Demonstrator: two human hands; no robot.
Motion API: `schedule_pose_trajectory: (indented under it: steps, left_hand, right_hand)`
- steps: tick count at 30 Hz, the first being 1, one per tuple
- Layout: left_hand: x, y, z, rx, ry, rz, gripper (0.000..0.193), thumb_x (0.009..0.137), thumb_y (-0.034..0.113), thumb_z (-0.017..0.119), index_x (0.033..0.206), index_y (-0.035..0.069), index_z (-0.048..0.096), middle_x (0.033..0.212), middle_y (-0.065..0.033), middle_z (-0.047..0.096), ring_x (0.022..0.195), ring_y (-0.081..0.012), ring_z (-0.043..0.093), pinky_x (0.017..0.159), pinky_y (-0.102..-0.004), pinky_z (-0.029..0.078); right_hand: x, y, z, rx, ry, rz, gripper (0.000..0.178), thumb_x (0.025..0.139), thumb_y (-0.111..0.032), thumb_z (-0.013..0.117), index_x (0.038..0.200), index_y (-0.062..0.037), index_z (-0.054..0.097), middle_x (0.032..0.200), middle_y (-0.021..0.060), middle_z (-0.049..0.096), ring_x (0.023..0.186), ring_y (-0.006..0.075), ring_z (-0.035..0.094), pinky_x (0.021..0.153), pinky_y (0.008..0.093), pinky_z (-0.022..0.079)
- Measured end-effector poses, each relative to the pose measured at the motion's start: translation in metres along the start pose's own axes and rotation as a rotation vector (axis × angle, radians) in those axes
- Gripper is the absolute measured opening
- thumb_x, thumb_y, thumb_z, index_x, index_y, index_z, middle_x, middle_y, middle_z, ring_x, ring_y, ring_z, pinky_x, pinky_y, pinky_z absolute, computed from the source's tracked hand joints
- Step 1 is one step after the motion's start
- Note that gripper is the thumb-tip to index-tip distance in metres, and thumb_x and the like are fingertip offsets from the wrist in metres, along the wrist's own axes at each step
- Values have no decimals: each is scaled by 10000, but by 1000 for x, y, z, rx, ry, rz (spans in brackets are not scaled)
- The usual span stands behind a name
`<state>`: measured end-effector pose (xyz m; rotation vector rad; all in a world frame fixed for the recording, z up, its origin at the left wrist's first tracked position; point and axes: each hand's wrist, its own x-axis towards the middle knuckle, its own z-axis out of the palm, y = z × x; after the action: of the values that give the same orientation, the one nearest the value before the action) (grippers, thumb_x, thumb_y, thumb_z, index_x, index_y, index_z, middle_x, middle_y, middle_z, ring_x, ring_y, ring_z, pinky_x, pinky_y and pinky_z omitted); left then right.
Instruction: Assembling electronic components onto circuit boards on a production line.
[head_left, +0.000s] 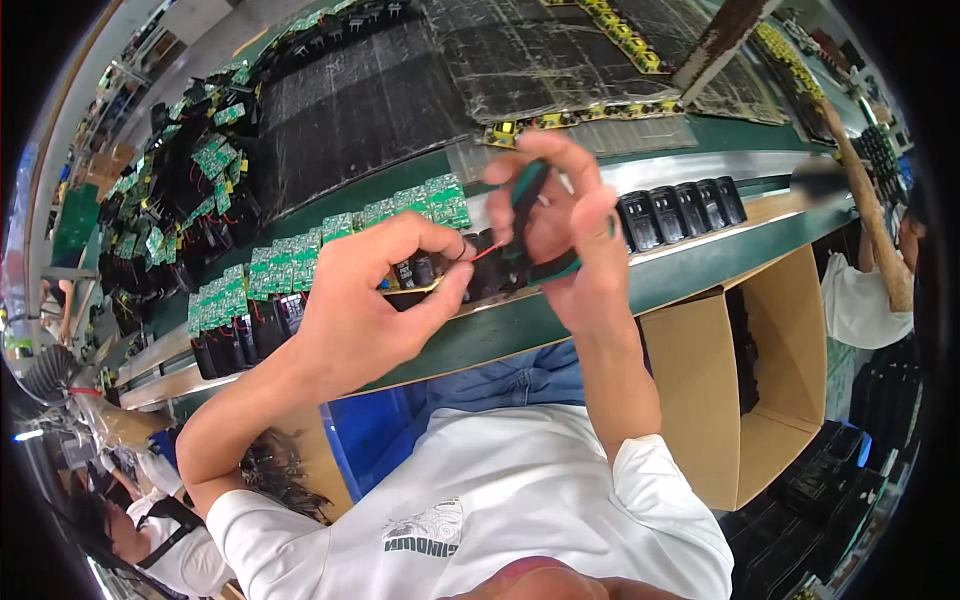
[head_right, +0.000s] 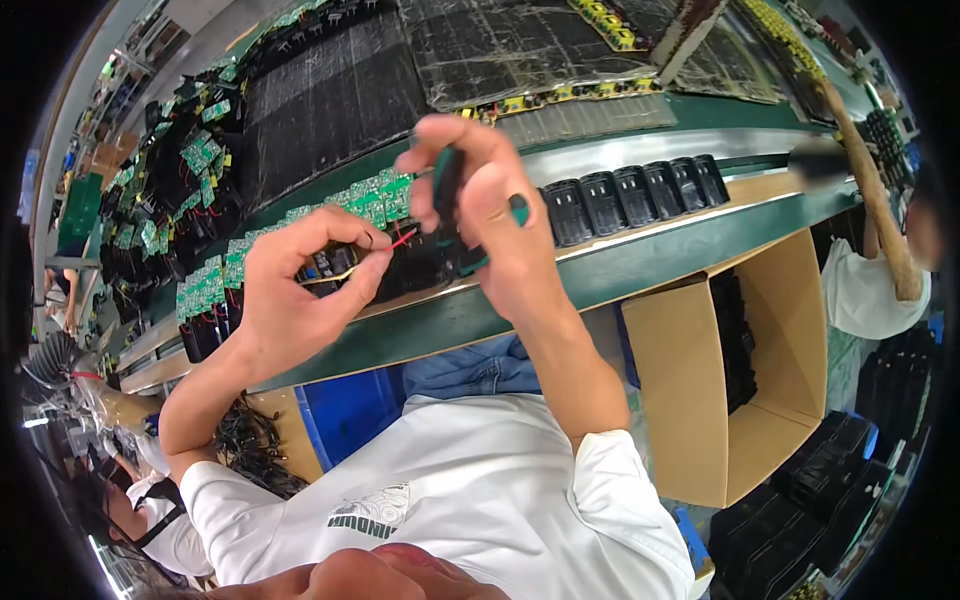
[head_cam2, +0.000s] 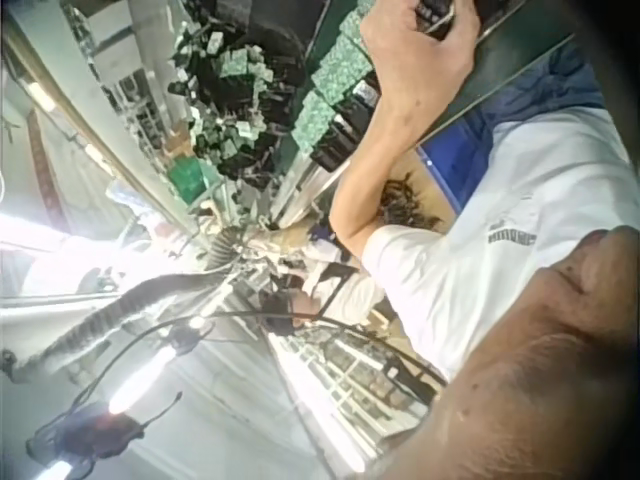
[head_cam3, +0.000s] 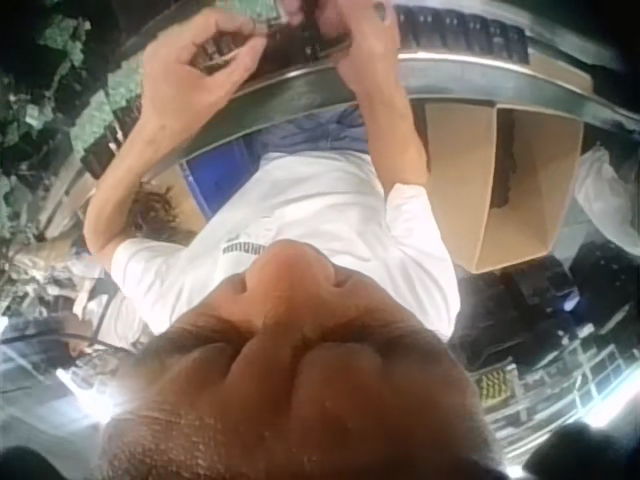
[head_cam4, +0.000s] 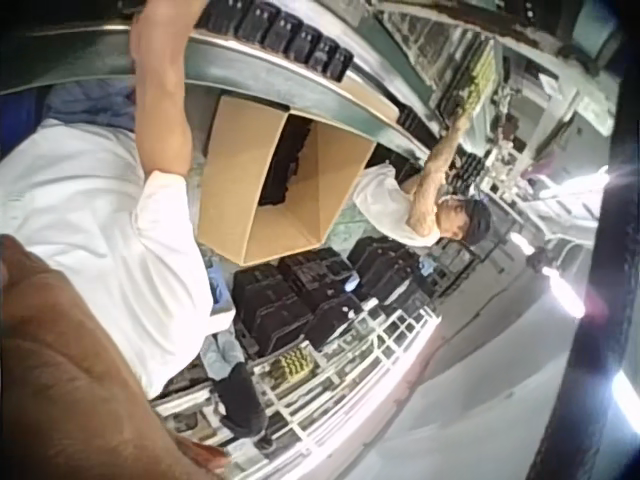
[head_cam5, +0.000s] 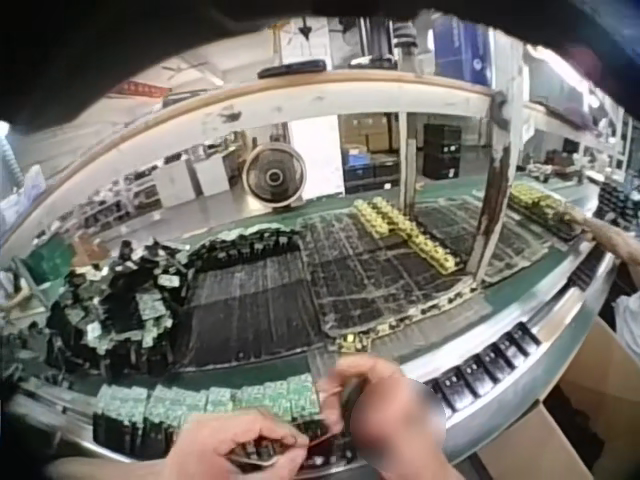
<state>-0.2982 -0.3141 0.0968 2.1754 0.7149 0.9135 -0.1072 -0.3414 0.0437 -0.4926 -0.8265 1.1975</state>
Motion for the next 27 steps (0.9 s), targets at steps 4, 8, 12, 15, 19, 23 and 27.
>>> schedule_pose_trajectory:
  steps: [4,8,12,15,19,23,27]
  left_hand:
    - [-14,-26,2,150,-119,-48,228,766,-24,766,971,45,695,915,-54,670,762,-207,614,700,-302,501]
    - [-14,-49,20,441,-144,165,215,782,34,756,988,53,695,950,-48,639,777,-205,592,694,-301,476]
    - [-7,-68,35,715,-157,416,192,840,116,696,1023,58,685,990,-55,588,804,-192,550,694,-296,428]
    - [-3,-75,39,733,-173,428,192,857,128,671,1036,60,680,998,-60,580,813,-191,538,697,-296,412]
    - [-2,-79,43,760,-194,441,197,873,139,646,1051,59,674,1002,-65,570,820,-191,525,699,-296,396]
    - [-2,-78,42,768,-208,440,206,866,135,650,1053,53,676,992,-65,564,815,-192,521,697,-302,395]
    - [-2,-78,43,784,-211,442,203,861,144,649,1041,54,674,985,-69,558,815,-196,515,699,-308,392]
  right_hand:
    - [-3,13,-8,94,89,-50,402,1084,-481,467,967,-112,576,920,76,553,759,178,470,686,304,395]
    - [-13,24,-21,122,132,-148,424,1090,-508,402,953,-126,526,810,43,487,682,162,401,632,322,360]
    - [-28,29,-15,-102,191,-288,395,1086,-468,418,878,-135,465,739,26,423,642,149,347,609,328,336]
    - [-35,38,-22,-78,146,-382,316,1050,-369,447,889,-100,485,749,48,461,645,157,363,611,329,355]
    - [-39,43,-27,-58,87,-480,223,1006,-257,479,897,-65,508,758,71,502,649,165,379,613,336,375]
    - [-40,43,-25,-82,60,-486,181,979,-218,488,886,-65,515,756,72,510,652,168,381,613,352,378]
    - [-41,44,-24,-116,67,-502,171,968,-215,503,893,-62,520,759,74,518,653,168,389,612,343,375]
